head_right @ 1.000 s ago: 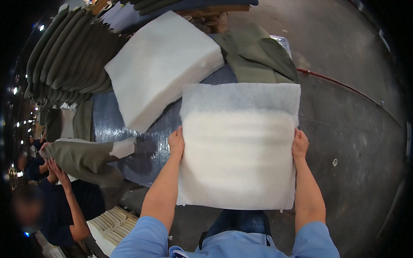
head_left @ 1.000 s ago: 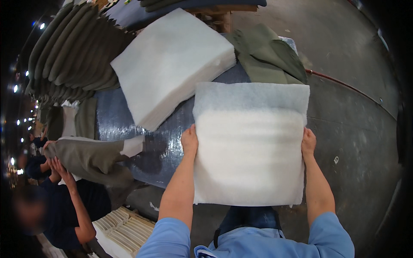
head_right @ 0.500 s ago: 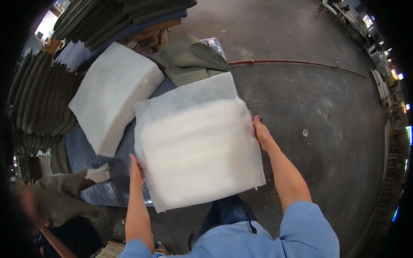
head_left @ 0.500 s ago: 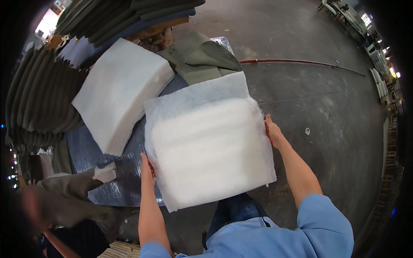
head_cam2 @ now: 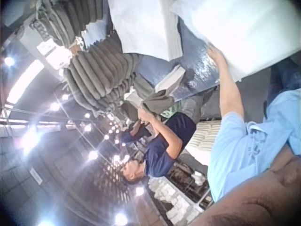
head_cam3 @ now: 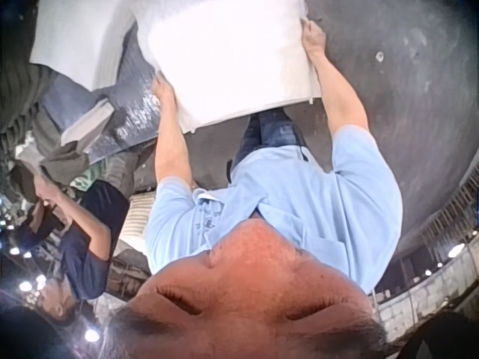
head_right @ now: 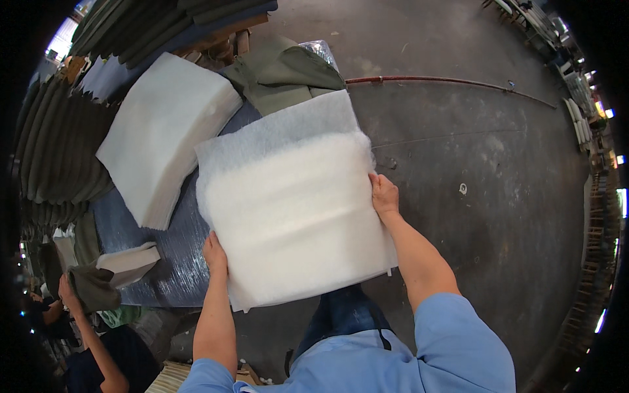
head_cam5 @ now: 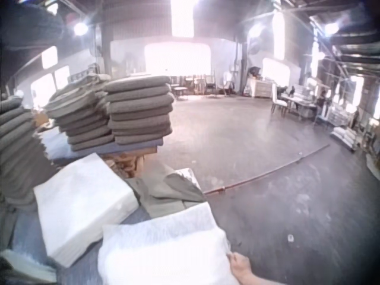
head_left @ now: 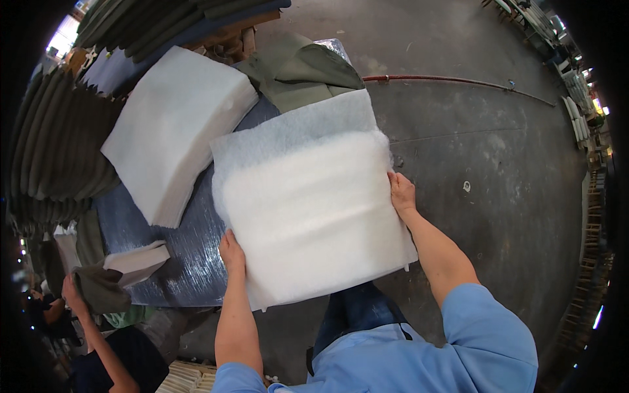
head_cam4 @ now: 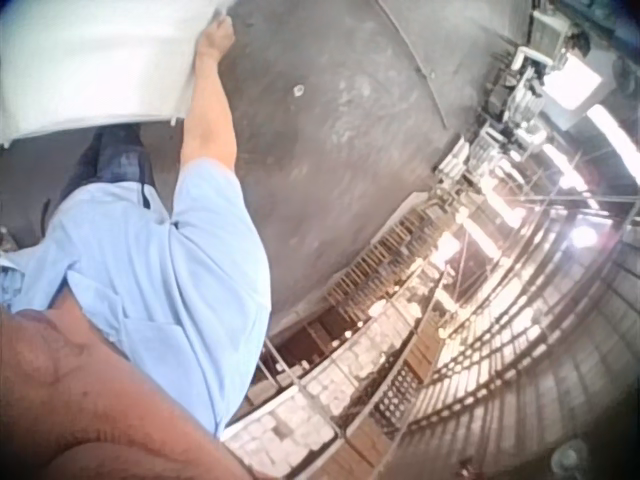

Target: The person wraps a rectangular white foam block in a thin white sheet, folds the edges, and rolls the block into a compact cylinder. The person then holds the rolled foam while a coworker works nearby.

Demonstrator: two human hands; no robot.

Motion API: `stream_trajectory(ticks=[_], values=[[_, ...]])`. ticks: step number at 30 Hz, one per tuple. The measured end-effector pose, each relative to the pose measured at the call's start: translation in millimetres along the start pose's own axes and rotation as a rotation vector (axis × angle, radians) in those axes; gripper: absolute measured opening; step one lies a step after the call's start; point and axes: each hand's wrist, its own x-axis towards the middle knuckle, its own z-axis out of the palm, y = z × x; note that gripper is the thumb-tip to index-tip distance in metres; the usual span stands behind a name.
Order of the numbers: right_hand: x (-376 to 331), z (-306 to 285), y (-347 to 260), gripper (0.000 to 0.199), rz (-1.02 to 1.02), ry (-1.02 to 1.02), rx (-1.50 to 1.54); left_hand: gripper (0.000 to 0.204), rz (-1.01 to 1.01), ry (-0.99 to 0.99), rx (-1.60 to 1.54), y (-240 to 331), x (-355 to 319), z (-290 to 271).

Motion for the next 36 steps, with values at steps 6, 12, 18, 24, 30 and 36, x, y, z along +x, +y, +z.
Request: stream_trajectory(ticks=[6, 12, 18, 24, 30, 36], values=[[3, 10, 5, 0.050, -0.004, 0.041, -0.046, 0.051, 0.065, 0.048, 0.189, -5, 6, 3], [3, -1, 1, 0.054, -0.005, -0.054, -0.060, 0.056, 0.138, 0.094, 0.225, -1, -1, 1], [-18, -56, 15, 0.070, 0.381, -0.280, 0.548, 0.075, -0.431, -0.103, -0.215, 1, -24, -46], [-55, -49, 8, 0.060, 0.235, -0.196, 0.290, 0.068, -0.198, -0.142, 0.069, -25, -54, -44], [-60, -23, 11, 0.053, 0.132, -0.021, 0.107, 0.048, -0.027, 0.079, 0.153, -18, -66, -29], [-54, -8, 29, 0.058, 0.035, 0.015, 0.051, 0.047, 0.030, 0.097, 0.213, -34, -67, -30]])
